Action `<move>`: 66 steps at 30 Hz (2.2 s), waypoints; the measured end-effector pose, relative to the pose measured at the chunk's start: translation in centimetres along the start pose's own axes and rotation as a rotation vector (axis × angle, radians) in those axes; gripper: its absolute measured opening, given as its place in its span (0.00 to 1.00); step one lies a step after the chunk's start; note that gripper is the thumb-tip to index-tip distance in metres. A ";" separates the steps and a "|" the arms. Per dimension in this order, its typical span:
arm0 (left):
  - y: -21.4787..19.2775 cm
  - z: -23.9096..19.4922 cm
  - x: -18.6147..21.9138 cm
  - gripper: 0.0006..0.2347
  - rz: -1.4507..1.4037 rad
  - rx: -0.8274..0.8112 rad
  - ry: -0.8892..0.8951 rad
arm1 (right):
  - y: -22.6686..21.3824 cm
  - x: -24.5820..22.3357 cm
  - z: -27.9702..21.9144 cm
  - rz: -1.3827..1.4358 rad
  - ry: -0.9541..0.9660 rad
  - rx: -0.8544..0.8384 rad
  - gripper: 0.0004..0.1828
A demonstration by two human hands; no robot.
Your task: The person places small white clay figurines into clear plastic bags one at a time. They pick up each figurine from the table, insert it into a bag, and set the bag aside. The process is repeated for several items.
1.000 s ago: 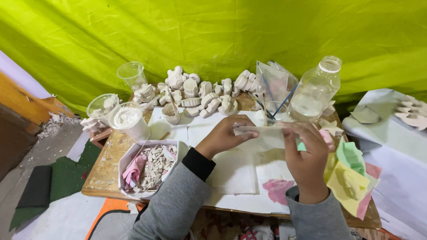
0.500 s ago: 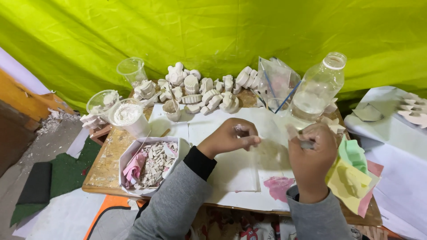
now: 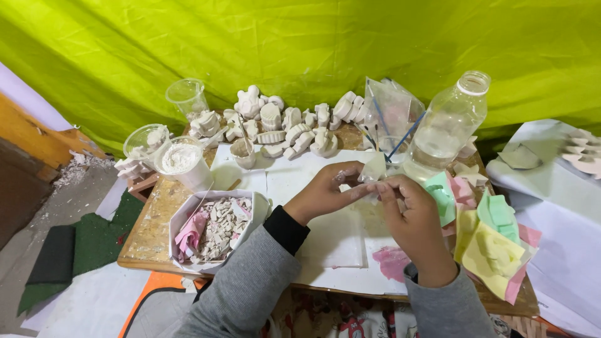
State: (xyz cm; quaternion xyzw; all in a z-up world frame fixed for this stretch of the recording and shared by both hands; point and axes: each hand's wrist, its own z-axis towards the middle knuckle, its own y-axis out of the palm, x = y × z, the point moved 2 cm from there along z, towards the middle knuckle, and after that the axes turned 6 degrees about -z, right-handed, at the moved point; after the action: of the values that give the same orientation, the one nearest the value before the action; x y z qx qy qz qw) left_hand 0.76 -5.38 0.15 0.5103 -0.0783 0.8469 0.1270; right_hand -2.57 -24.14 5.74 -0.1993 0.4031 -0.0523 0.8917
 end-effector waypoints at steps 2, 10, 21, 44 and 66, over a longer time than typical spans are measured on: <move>-0.1 0.2 0.3 0.05 0.011 0.013 0.016 | -0.1 0.2 0.0 -0.080 -0.017 0.033 0.13; -0.4 0.5 3.5 0.07 0.237 0.179 0.252 | -0.9 3.5 -0.8 -0.362 -0.056 0.295 0.09; 1.1 0.4 7.2 0.10 0.523 0.124 0.467 | 0.7 0.7 -0.2 -0.195 -0.006 0.116 0.09; -4.4 -1.6 9.8 0.09 0.542 1.151 0.650 | 6.4 -1.6 1.1 -0.515 -0.203 -0.399 0.10; -7.1 -1.9 8.0 0.06 0.626 1.211 0.715 | 15.9 6.1 14.8 -0.796 -0.096 -0.362 0.28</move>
State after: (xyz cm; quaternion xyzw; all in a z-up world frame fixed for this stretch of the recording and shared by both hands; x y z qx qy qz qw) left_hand -2.31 2.94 6.36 0.1402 0.3042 0.8519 -0.4026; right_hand 11.38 -6.53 3.92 -0.4944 0.2555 -0.3110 0.7704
